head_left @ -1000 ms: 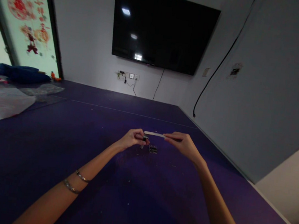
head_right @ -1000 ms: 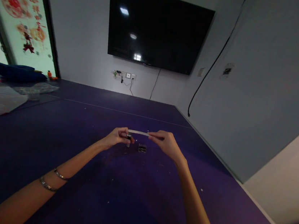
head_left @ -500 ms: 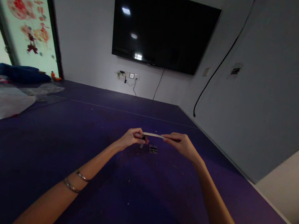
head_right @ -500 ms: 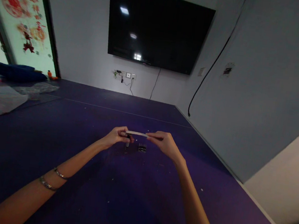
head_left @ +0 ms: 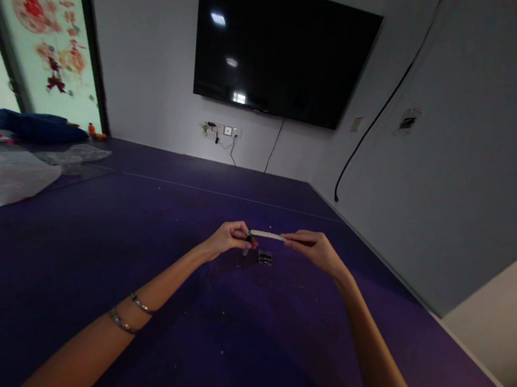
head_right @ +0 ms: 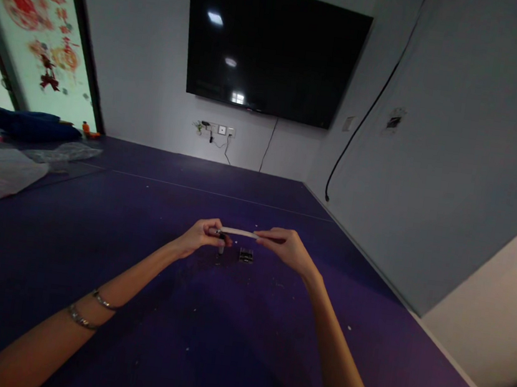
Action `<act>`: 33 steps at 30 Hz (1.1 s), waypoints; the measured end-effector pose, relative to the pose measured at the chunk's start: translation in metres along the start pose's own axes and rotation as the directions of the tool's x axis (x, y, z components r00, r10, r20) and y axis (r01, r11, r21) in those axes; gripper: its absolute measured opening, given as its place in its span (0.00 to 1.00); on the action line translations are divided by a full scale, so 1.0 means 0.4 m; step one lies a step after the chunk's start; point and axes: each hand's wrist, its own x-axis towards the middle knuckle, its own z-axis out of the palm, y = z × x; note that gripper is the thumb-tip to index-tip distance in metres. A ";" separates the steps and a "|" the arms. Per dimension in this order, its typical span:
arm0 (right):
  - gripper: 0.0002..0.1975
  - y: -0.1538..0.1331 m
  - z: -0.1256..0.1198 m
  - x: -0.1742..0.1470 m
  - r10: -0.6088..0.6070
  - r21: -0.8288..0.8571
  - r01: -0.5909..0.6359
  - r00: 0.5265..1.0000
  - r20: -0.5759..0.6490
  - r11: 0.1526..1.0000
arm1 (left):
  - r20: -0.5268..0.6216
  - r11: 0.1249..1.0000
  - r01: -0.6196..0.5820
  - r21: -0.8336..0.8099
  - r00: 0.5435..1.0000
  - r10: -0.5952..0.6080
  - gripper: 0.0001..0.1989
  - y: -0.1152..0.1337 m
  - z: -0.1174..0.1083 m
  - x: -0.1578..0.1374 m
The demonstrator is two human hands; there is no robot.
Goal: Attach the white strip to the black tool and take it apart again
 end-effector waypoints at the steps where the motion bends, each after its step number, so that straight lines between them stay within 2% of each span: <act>1: 0.14 0.002 0.001 0.000 0.005 0.008 -0.005 1.000 0.000 1.000 | 0.000 1.000 0.000 -0.011 1.000 0.000 0.12 0.000 0.001 0.000; 8: 0.14 0.012 0.002 -0.001 0.026 0.024 -0.026 0.999 -0.025 0.999 | -0.003 0.999 0.012 -0.040 1.000 -0.012 0.13 0.001 0.005 -0.002; 14: 0.13 0.007 -0.001 0.000 0.012 0.036 -0.012 1.000 0.003 0.999 | -0.018 0.999 0.014 -0.036 1.000 -0.014 0.13 0.006 0.007 -0.003; 21: 0.13 0.021 0.002 0.001 0.035 0.007 -0.035 0.999 -0.026 0.999 | 0.008 0.999 0.020 -0.036 1.000 -0.019 0.13 0.003 0.010 -0.003; 28: 0.14 0.008 -0.003 -0.001 0.006 0.036 -0.007 1.000 0.016 0.999 | -0.013 0.999 0.042 -0.028 0.999 -0.042 0.13 0.007 0.008 -0.002; 33: 0.14 0.008 0.002 -0.001 0.014 0.025 -0.014 1.000 -0.009 1.000 | -0.010 0.999 0.044 -0.024 0.999 -0.044 0.13 0.004 0.010 -0.003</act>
